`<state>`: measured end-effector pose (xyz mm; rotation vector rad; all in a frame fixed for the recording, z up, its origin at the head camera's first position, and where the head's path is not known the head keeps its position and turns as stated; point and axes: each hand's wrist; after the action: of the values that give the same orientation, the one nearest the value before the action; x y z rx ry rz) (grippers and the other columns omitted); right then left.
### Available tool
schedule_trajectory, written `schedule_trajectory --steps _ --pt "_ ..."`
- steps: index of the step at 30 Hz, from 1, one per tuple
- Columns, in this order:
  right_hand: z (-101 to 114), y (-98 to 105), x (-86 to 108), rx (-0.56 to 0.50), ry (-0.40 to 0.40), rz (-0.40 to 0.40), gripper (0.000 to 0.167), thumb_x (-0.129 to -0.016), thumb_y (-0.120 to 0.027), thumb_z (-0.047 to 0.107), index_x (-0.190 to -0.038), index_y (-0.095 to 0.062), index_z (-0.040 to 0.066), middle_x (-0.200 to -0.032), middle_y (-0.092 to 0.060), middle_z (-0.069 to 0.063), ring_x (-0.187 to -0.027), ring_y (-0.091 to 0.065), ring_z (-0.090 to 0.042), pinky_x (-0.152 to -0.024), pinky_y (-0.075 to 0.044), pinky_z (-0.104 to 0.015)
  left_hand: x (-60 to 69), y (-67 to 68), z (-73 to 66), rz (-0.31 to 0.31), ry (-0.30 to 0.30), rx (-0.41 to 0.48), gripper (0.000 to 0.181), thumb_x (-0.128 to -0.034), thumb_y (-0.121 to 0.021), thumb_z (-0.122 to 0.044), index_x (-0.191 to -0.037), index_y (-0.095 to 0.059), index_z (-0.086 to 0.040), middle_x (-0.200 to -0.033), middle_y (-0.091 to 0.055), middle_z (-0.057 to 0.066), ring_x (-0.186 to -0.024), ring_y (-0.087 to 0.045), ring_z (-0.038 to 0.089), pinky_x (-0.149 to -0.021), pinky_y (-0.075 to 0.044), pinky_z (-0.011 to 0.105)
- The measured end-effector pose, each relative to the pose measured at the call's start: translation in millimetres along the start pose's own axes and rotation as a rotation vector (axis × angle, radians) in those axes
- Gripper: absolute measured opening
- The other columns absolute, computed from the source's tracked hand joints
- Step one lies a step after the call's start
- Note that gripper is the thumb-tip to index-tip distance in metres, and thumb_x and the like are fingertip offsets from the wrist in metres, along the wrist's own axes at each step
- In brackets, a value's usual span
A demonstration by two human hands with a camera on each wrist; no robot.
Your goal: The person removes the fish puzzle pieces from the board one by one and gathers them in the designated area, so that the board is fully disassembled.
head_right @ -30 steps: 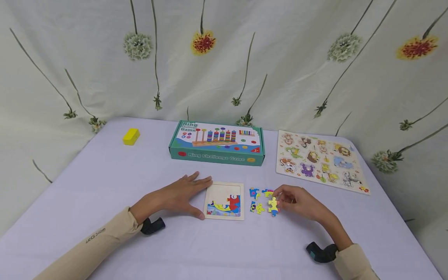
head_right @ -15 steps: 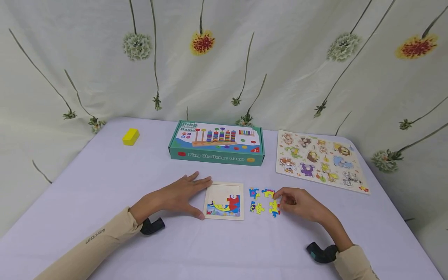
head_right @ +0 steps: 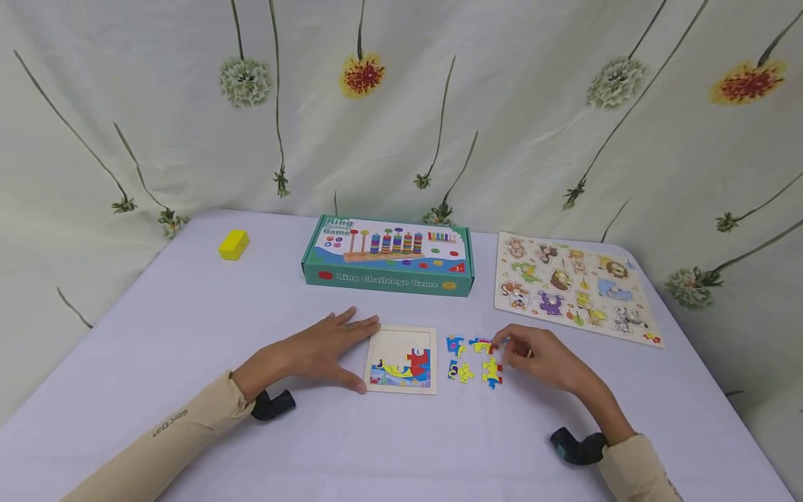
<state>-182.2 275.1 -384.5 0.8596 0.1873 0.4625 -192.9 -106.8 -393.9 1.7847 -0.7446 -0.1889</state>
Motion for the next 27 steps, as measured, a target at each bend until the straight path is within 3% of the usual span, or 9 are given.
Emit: schedule_trajectory --steps 5,11,22,27 --pt "6 3 -7.9 0.007 0.027 -0.027 0.021 -0.087 -0.065 0.002 -0.108 -0.064 0.006 -0.077 -0.055 0.001 -0.066 -0.050 -0.012 -0.056 -0.043 -0.021 -0.5 0.3 0.3 0.001 -0.004 -0.003 0.102 -0.0700 -0.074 -0.063 -0.152 -0.029 -0.023 -0.159 -0.022 -0.008 -0.148 -0.005 0.029 -0.117 -0.008 0.054" --pt "16 1 -18.8 0.026 0.040 -0.069 0.021 -0.088 -0.066 0.004 -0.109 -0.065 0.006 -0.081 -0.058 0.003 -0.075 -0.054 -0.014 -0.065 -0.048 -0.023 -0.5 0.9 -0.1 0.005 -0.001 0.008 0.102 -0.0699 -0.074 -0.062 -0.152 -0.029 -0.023 -0.159 -0.022 -0.008 -0.148 -0.004 0.028 -0.117 -0.006 0.053" --pt "32 -11 -40.4 -0.008 0.129 -0.060 0.035 -0.085 -0.070 0.002 -0.118 -0.061 0.005 -0.110 -0.065 -0.010 -0.097 -0.058 -0.023 -0.080 -0.052 -0.030 -0.4 1.6 -1.0 0.009 -0.001 0.011 0.102 -0.0698 -0.075 -0.062 -0.152 -0.029 -0.022 -0.159 -0.023 -0.007 -0.148 -0.004 0.029 -0.117 -0.007 0.054" --pt "37 -18 -48.1 -0.024 0.165 -0.043 0.038 -0.084 -0.070 0.003 -0.121 -0.060 0.007 -0.116 -0.064 -0.011 -0.102 -0.058 -0.027 -0.083 -0.051 -0.038 -0.4 2.1 -1.1 0.014 -0.004 0.010 0.102 -0.0698 -0.075 -0.062 -0.152 -0.029 -0.021 -0.159 -0.023 -0.006 -0.148 -0.005 0.030 -0.117 -0.007 0.055"
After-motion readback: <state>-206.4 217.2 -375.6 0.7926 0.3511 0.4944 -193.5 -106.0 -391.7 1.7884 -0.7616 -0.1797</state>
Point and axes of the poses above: each hand's wrist, its own x-axis away from the middle knuckle, its own y-axis out of the back of the hand, z = x × y
